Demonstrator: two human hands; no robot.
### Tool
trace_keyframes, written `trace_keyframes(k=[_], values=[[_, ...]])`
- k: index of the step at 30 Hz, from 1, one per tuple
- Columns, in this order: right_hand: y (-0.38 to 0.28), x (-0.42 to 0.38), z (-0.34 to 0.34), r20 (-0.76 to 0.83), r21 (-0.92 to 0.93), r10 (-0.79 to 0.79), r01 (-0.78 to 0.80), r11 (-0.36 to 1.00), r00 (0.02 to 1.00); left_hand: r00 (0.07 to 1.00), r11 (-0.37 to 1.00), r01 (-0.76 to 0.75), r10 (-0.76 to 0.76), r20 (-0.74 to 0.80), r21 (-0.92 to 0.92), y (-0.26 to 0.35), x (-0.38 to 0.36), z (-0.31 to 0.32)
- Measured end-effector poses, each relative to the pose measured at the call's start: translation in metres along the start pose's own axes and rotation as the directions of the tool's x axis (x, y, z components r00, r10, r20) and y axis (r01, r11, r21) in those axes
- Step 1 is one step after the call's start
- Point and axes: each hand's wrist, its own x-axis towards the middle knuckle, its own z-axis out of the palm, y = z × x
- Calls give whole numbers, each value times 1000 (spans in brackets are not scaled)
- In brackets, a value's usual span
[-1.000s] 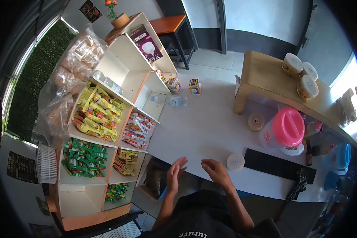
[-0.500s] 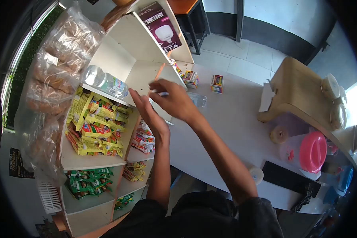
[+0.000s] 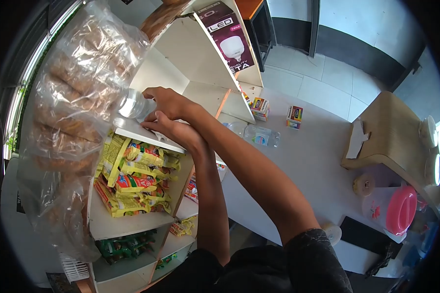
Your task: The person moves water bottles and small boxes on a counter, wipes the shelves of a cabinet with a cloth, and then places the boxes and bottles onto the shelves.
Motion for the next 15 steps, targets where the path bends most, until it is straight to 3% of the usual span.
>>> trace_keyframes(k=[5, 7, 10, 13, 15], values=[[-14, -7, -2, -29, -97, 67, -69, 993, 997, 999, 995, -19, 23, 35, -94, -7, 1, -6], [-18, -8, -2, -69, -107, 79, -86, 990, 994, 999, 998, -12, 14, 42, -54, -9, 3, -7], [-27, -14, -4, -125, -18, 107, -110, 994, 986, 997, 997, -57, 59, 57, -45, -10, 2, -7], [-32, -27, -3, -241, -46, 50, -63, 997, 969, 992, 991, -78, 87, 89, -105, -9, -4, -7], [-39, -40, -9, -229, 1, 112, -115, 993, 967, 986, 982, -86, 108, 127, -166, -11, -7, -8]])
